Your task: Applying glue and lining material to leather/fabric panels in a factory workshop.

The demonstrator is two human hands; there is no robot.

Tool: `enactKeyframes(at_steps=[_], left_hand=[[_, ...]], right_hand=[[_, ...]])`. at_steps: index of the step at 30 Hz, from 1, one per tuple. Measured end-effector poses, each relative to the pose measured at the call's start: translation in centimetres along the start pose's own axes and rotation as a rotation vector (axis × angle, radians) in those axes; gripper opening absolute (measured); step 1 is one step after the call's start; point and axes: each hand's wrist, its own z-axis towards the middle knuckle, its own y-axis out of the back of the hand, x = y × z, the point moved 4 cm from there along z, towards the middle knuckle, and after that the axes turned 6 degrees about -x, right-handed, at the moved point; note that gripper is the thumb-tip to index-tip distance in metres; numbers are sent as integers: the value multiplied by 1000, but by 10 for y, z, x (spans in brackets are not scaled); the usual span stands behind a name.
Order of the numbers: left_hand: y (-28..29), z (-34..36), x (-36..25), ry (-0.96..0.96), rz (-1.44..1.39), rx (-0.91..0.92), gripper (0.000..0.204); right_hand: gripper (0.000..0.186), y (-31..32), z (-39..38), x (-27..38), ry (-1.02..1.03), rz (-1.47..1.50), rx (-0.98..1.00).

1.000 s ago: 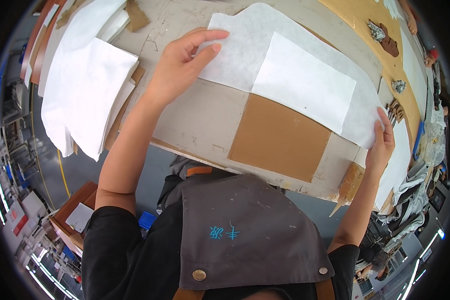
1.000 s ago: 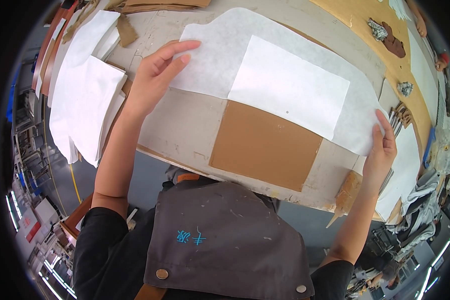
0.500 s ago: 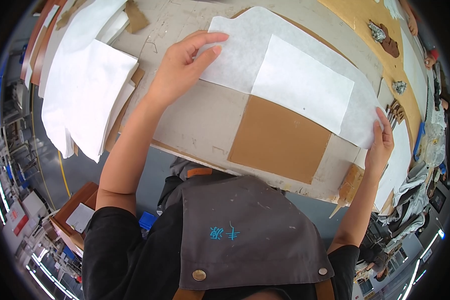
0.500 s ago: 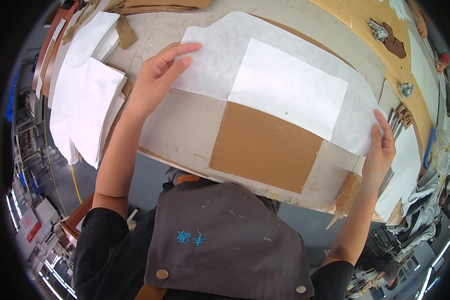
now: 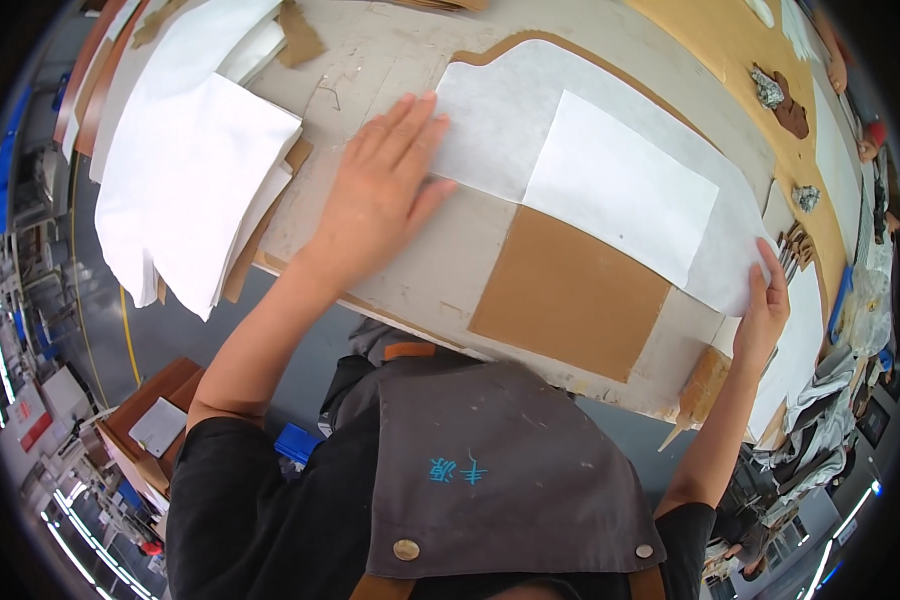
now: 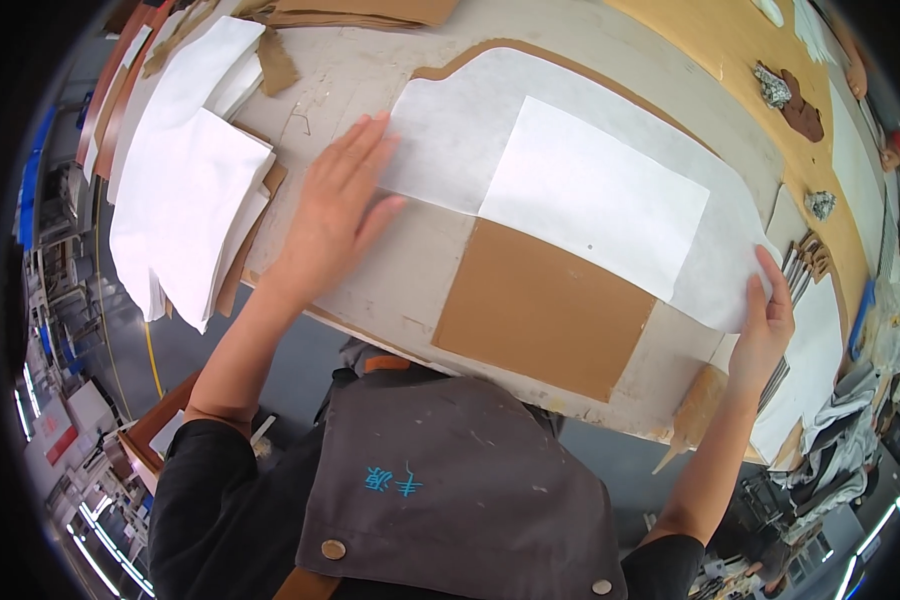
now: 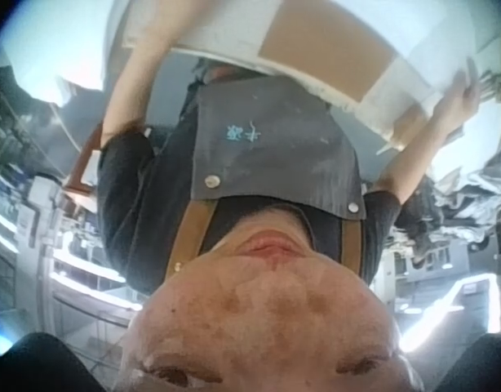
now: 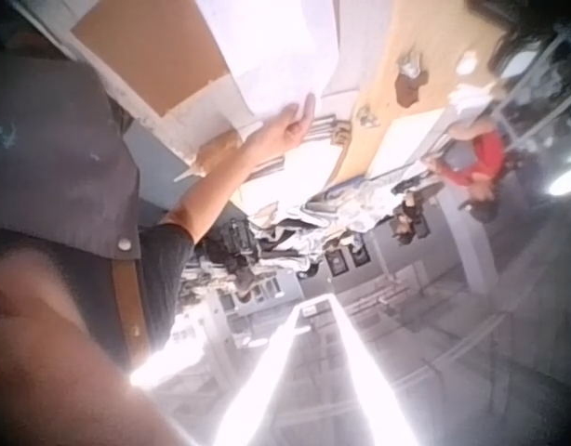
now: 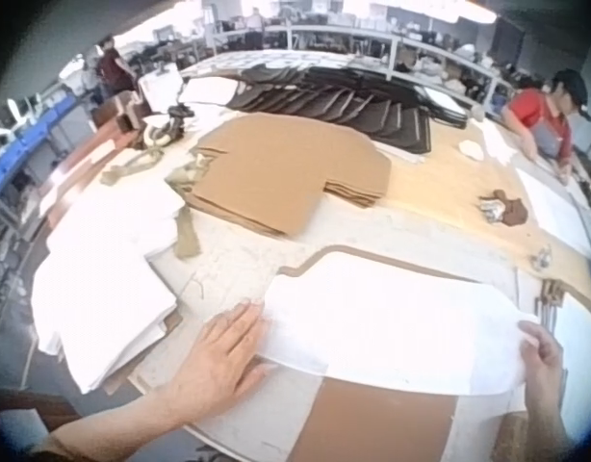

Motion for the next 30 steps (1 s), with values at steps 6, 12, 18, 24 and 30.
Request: enactKeyframes(at_steps=[6,12,18,24,30], left_hand=[[-20,3,-9,-23,87,89,55],[-26,3,-7,-23,107,124,57],[-23,14,-15,-26,140,92,57],[-34,39,-64,-211,-1,201,59],[-70,53,-139,-504,-178,288,57]], right_hand=[[31,3,0,-4,-16,-66,-21],[31,1,0,-5,-23,-37,26],[31,4,-3,2,27,-36,50],[31,3,6,5,-5,-142,89],[44,6,5,7,29,-31,315]])
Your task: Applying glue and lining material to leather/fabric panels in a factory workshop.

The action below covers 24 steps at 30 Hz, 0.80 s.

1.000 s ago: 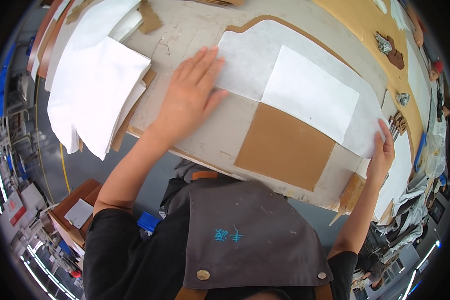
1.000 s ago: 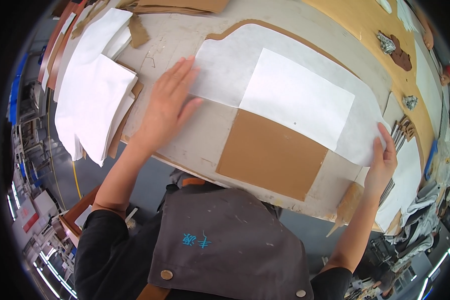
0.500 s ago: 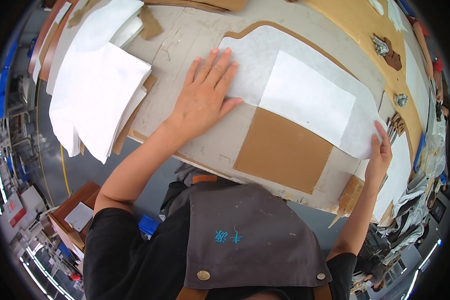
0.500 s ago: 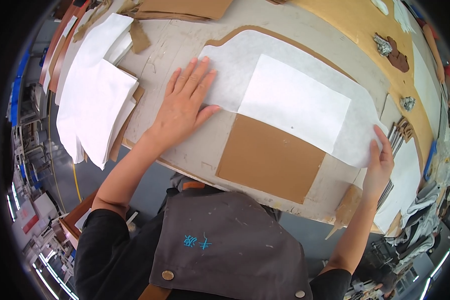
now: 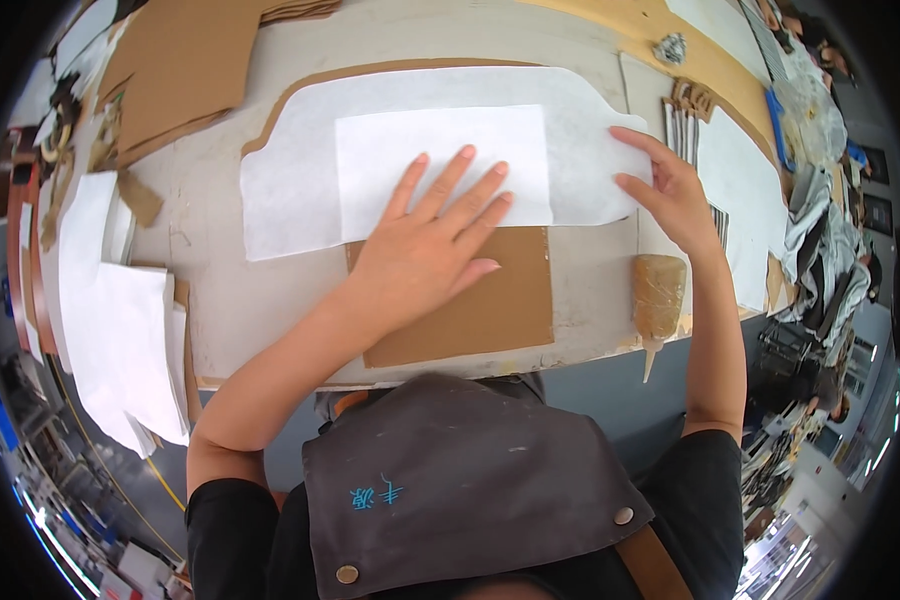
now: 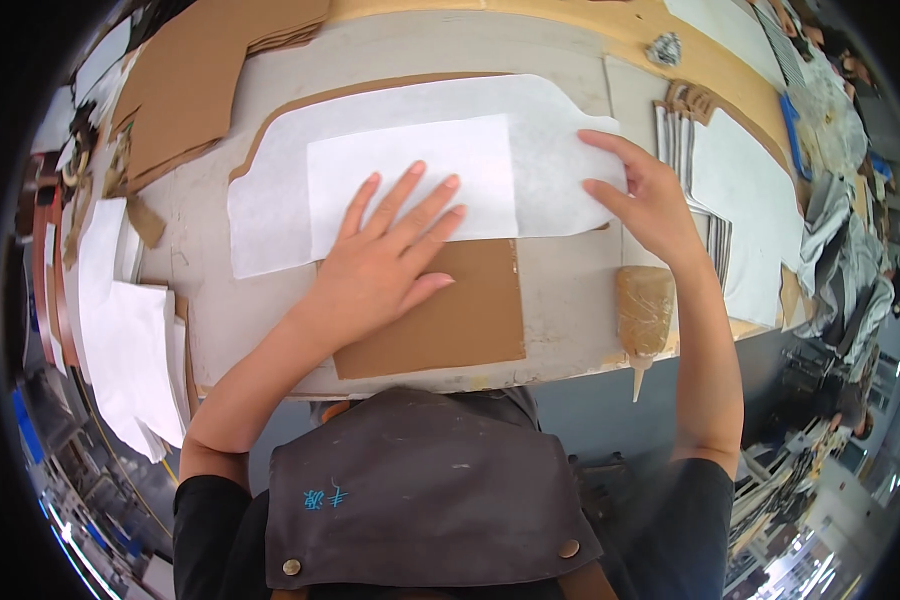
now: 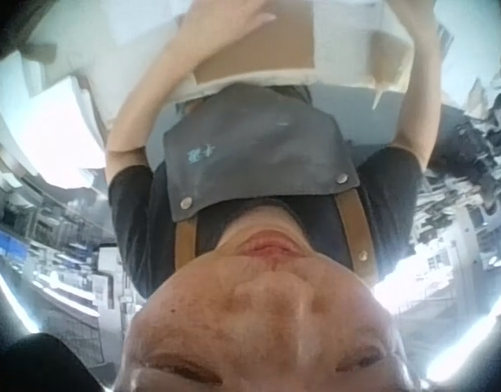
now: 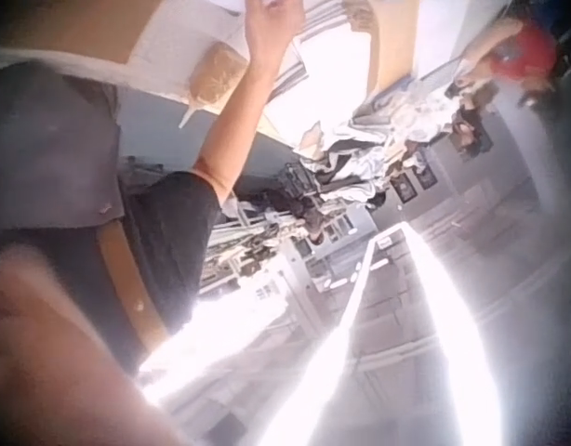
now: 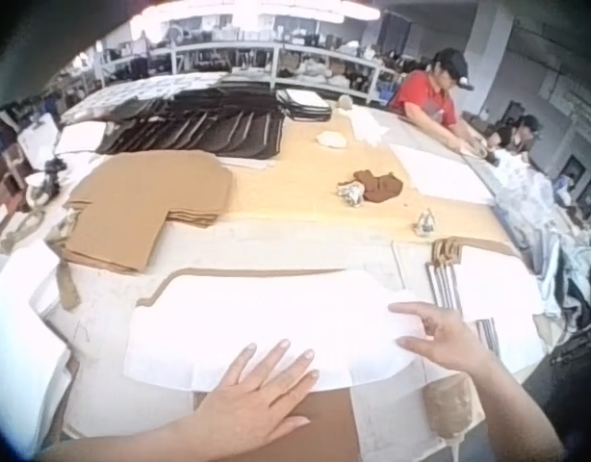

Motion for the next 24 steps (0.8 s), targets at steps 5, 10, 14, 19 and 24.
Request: enactKeyframes(at_steps=[5,10,14,19,24], left_hand=[[-27,24,-16,-137,-27,4,52],[-36,31,-17,-147,42,38,53],[-38,32,-17,-141,50,63,54],[-40,33,-17,-139,58,81,54],[-40,32,-17,-135,61,87,55]], right_hand=[[54,5,2,-2,97,-234,32],[56,6,5,-3,168,-296,53],[60,2,8,-6,173,-399,94],[60,-4,9,-5,258,-459,117],[60,-2,6,-4,98,-491,93]])
